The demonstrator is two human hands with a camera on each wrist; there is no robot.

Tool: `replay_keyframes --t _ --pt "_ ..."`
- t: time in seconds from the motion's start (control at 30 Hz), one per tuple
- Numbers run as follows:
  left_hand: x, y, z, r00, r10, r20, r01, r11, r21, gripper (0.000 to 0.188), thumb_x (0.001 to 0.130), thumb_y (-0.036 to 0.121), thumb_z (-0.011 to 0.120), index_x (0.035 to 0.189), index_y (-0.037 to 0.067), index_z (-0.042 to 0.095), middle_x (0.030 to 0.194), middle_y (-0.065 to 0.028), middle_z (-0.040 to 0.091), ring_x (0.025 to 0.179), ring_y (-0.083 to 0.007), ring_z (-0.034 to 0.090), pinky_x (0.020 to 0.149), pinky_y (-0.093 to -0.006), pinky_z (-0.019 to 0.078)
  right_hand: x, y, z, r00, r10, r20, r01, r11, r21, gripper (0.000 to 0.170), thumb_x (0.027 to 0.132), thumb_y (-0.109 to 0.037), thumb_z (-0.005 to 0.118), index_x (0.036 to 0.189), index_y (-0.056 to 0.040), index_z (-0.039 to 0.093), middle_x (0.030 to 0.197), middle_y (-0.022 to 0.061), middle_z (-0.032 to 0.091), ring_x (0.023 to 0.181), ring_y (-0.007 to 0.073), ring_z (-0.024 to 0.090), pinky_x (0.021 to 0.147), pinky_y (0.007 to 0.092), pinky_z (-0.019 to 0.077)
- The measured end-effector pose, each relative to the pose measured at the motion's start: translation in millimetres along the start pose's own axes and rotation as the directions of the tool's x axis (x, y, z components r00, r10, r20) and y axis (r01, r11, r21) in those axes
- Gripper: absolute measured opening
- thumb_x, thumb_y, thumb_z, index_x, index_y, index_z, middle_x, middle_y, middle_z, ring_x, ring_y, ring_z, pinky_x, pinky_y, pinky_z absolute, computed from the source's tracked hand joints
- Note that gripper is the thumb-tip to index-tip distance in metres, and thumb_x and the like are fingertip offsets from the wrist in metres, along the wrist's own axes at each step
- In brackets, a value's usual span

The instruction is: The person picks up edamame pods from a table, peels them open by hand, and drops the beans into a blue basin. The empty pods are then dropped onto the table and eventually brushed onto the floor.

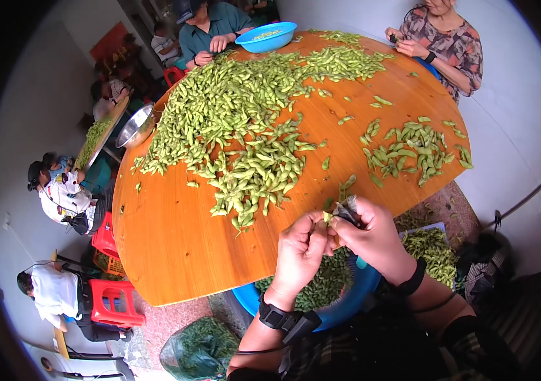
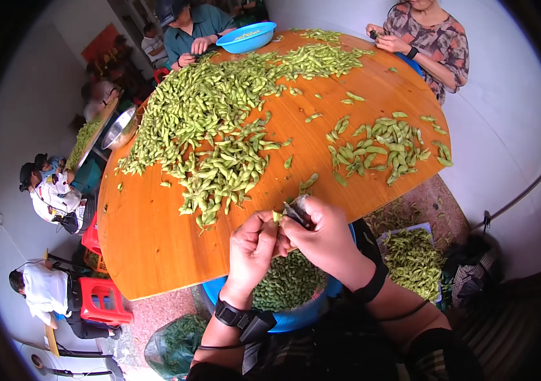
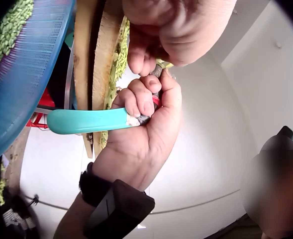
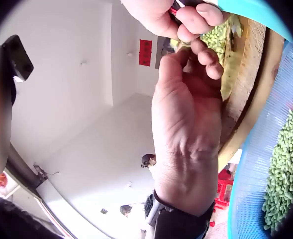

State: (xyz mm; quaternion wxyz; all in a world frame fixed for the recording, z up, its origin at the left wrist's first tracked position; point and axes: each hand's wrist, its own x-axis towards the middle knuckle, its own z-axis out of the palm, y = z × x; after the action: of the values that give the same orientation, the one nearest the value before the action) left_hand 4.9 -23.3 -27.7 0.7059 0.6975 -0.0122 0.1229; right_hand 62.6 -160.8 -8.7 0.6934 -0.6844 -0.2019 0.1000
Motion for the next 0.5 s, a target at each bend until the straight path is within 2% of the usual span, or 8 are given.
replay_keyframes --t 0.07,0.2,0.27,0.3,0.33,0.4,0.43,0.5 --pt "4.0 0.6 3.5 0.995 -0.071 -0.073 0.059 0.986 -0.156 0.02 0.1 0.013 0.044 0.105 -0.003 0.056 0.076 -0.0057 0.063 0.055 -0.0086 0.058 0.052 -0.0203 0.0492 0.7 -23.6 -3.0 0.974 0.177 0.143 -0.207 0.948 0.241 0.015 0.088 -0.006 0.061 0.077 -0.0037 0.05 0.067 -0.002 0.054 0.057 0.0028 0.047 0.049 0.0233 0.0398" --pt "14.8 7.3 -9.6 0.975 -0.209 -0.074 0.148 0.862 -0.484 0.024 0.099 0.016 0.045 0.105 -0.004 0.055 0.074 -0.0085 0.062 0.05 -0.0123 0.056 0.043 -0.0222 0.0458 13.7 -37.5 -21.9 0.987 0.163 0.013 -0.163 0.986 0.038 0.015 0.09 -0.011 0.061 0.08 -0.0038 0.053 0.067 -0.0034 0.053 0.058 0.0028 0.048 0.05 0.0225 0.0398" --pt "13.9 8.1 -17.3 0.972 -0.234 -0.027 0.177 0.803 -0.569 0.021 0.098 0.017 0.048 0.103 -0.002 0.055 0.075 -0.0087 0.062 0.049 -0.012 0.056 0.041 -0.022 0.0452 28.8 -15.7 -47.3 0.996 -0.064 -0.066 0.042 0.957 -0.289 0.02 0.09 -0.016 0.063 0.079 -0.0013 0.056 0.061 0.0005 0.053 0.056 0.0047 0.048 0.05 0.0266 0.0408" --pt "11.0 9.5 -17.3 0.972 -0.233 -0.025 0.178 0.803 -0.569 0.021 0.098 0.017 0.048 0.103 -0.002 0.055 0.075 -0.0087 0.062 0.049 -0.012 0.056 0.041 -0.022 0.0452 35.1 -16.1 -62.0 0.981 -0.171 -0.09 0.095 0.832 -0.547 0.023 0.089 -0.021 0.063 0.08 0.0001 0.059 0.058 0.0097 0.055 0.053 0.0158 0.055 0.052 0.0339 0.0434" --pt "5.8 11.4 -16.3 0.965 -0.256 -0.051 0.193 0.831 -0.521 0.018 0.098 0.017 0.05 0.102 0.0 0.055 0.076 -0.0082 0.062 0.05 -0.0118 0.056 0.041 -0.022 0.0449 42.0 -9.7 -77.9 0.931 -0.364 -0.031 0.22 0.627 -0.748 0.02 0.088 -0.021 0.063 0.087 -0.001 0.061 0.064 0.0178 0.058 0.058 0.03 0.06 0.055 0.0405 0.046" --pt "-12.1 17.9 -13.9 0.952 -0.302 -0.052 0.26 0.885 -0.386 0.008 0.095 0.013 0.056 0.096 0.005 0.055 0.077 -0.0063 0.062 0.051 -0.0105 0.056 0.043 -0.0211 0.0455 44.3 -6.7 -99.4 0.926 -0.378 0.017 0.16 0.35 -0.923 0.018 0.088 -0.019 0.06 0.094 -0.0022 0.06 0.073 0.0185 0.062 0.065 0.0361 0.062 0.056 0.0443 0.0473" --pt "-27.2 25.4 -11.6 0.942 -0.335 -0.03 0.315 0.909 -0.273 0.009 0.095 0.013 0.058 0.095 0.005 0.055 0.076 -0.0052 0.061 0.052 -0.01 0.057 0.044 -0.0207 0.0457 41.9 -7.7 -100.1 0.925 -0.379 0.011 0.153 0.347 -0.925 0.018 0.088 -0.019 0.06 0.094 -0.0022 0.06 0.073 0.0185 0.062 0.065 0.0361 0.062 0.056 0.0443 0.0473" --pt "-53.9 25.2 -12.9 0.922 -0.386 0.024 0.385 0.922 0.029 0.011 0.094 0.014 0.061 0.09 0.004 0.057 0.073 -0.0024 0.061 0.054 -0.0084 0.057 0.046 -0.0199 0.0454 30.2 -9.5 -91.8 0.853 -0.518 0.064 0.314 0.412 -0.855 0.022 0.086 -0.012 0.059 0.106 -0.0036 0.061 0.075 0.0192 0.06 0.063 0.0362 0.06 0.055 0.0445 0.0464"
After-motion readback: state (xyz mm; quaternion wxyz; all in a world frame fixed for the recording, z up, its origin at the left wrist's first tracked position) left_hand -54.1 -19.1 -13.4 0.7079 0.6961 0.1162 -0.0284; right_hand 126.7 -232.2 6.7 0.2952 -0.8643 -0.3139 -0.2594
